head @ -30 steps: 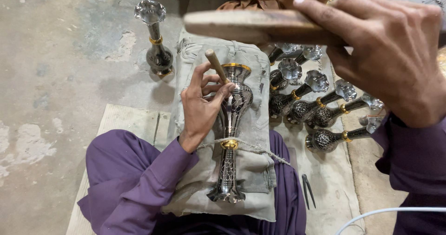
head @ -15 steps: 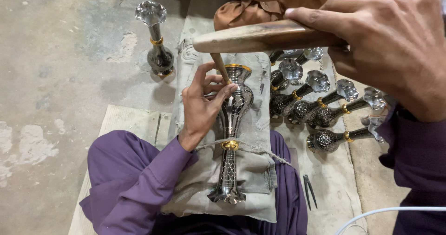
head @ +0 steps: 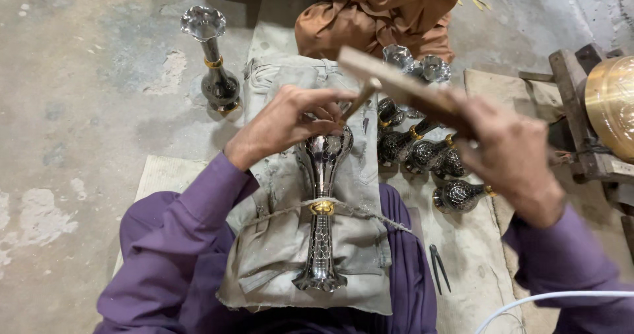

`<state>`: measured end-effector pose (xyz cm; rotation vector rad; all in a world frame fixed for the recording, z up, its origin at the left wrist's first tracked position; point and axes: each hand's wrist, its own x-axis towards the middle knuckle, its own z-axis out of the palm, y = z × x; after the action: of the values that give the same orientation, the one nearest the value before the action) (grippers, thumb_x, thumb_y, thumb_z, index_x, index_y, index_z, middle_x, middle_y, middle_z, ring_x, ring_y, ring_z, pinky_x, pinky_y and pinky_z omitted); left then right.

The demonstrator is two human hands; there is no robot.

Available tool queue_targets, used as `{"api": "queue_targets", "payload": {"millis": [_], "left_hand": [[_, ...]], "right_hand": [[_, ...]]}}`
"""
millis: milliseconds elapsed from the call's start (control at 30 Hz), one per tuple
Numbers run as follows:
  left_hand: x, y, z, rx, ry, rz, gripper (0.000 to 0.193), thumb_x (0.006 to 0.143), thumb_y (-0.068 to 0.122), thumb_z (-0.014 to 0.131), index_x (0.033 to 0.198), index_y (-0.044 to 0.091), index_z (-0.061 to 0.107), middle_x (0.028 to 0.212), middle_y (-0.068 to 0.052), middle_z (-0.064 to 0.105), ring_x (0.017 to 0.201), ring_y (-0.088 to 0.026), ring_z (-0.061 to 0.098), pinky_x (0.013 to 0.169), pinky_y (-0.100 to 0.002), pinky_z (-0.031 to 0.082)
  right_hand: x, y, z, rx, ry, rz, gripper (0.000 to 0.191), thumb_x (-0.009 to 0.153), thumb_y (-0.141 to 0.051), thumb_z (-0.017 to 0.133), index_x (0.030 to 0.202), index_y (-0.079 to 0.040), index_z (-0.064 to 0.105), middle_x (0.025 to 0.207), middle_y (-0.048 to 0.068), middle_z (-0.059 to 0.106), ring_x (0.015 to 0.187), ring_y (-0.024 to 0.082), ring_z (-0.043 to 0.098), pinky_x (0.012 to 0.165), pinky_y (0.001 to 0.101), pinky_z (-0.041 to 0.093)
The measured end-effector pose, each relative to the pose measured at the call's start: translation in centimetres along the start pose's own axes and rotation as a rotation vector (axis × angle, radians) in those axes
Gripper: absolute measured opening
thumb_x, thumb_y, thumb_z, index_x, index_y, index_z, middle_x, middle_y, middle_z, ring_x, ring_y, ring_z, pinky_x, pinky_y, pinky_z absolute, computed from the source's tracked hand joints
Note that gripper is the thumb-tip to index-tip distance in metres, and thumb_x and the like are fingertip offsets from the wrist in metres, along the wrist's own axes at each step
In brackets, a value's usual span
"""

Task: The person sits on the floor with an engraved metal vase held against a cloth cushion and uses a small punch and a wooden mallet to repeatedly strike the vase's surface, working the decorative pattern. Finished vases sit on the floor beside them.

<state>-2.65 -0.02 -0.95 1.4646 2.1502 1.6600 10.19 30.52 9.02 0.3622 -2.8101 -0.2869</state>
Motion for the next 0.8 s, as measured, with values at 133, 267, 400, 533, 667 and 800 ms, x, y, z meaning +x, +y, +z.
{"api": "queue_targets", "payload": {"millis": [133,267,400,533,667,800], "left_hand": [[0.9,1.2,-1.2,0.074,-0.124,0.064,0.058,0.087,0.012,0.078,0.142,0.020,0.060,0.098,-0.007,0.080,0.086,-0.019,0.078,0.081,-0.038,0.063],[1.5,1.7,-1.3,0.151,-0.200,0.071,0.054,0.088,0.014,0.076,0.140,0.021,0.061,0.096,-0.005,0.080,0.083,-0.019,0.078,0.077,-0.038,0.062],[1.6,1.7,-1.2,0.146,-0.223,0.095,0.050,0.089,0.011,0.071,0.137,0.022,0.064,0.098,-0.002,0.081,0.084,-0.018,0.079,0.077,-0.037,0.063],[1.6,2.2,-1.3,0.215,-0.247,0.089,0.047,0.088,0.010,0.071,0.133,0.023,0.067,0.096,-0.003,0.080,0.081,-0.018,0.077,0.073,-0.039,0.062],[1.4,2.9,-1.4,0.307,-0.287,0.071,0.046,0.089,0.006,0.070,0.132,0.022,0.069,0.090,-0.005,0.079,0.077,-0.022,0.075,0.070,-0.043,0.059],[1.1,2.9,-1.5,0.243,-0.244,0.083,0.051,0.088,0.002,0.067,0.135,0.022,0.067,0.094,-0.006,0.080,0.079,-0.022,0.076,0.072,-0.042,0.058]], "right_hand": [[-4.9,-0.5,4.2,0.011,-0.070,0.026,0.078,0.074,-0.016,0.078,0.149,-0.020,0.056,0.098,0.007,0.073,0.066,0.021,0.068,0.056,0.0375,0.058],[-7.3,0.2,7.2,0.278,0.165,0.185,0.067,0.090,-0.010,0.072,0.154,-0.020,0.052,0.106,0.008,0.073,0.076,0.022,0.071,0.069,0.0374,0.062],[-8.9,0.8,9.1,0.404,0.398,0.085,0.066,0.098,-0.004,0.070,0.159,-0.012,0.047,0.115,0.016,0.072,0.092,0.025,0.074,0.081,0.0378,0.065],[-9.8,1.1,10.8,0.347,0.567,0.019,0.069,0.093,0.004,0.068,0.157,-0.007,0.045,0.122,0.024,0.071,0.103,0.030,0.074,0.081,0.0363,0.065],[-9.7,1.1,12.2,0.421,0.535,0.062,0.063,0.093,0.002,0.070,0.151,-0.007,0.046,0.110,0.018,0.072,0.089,0.025,0.074,0.076,0.0361,0.064],[-9.0,1.1,12.3,0.545,0.588,0.033,0.053,0.101,0.002,0.067,0.149,-0.011,0.049,0.105,0.016,0.072,0.081,0.022,0.073,0.071,0.0329,0.064]]}}
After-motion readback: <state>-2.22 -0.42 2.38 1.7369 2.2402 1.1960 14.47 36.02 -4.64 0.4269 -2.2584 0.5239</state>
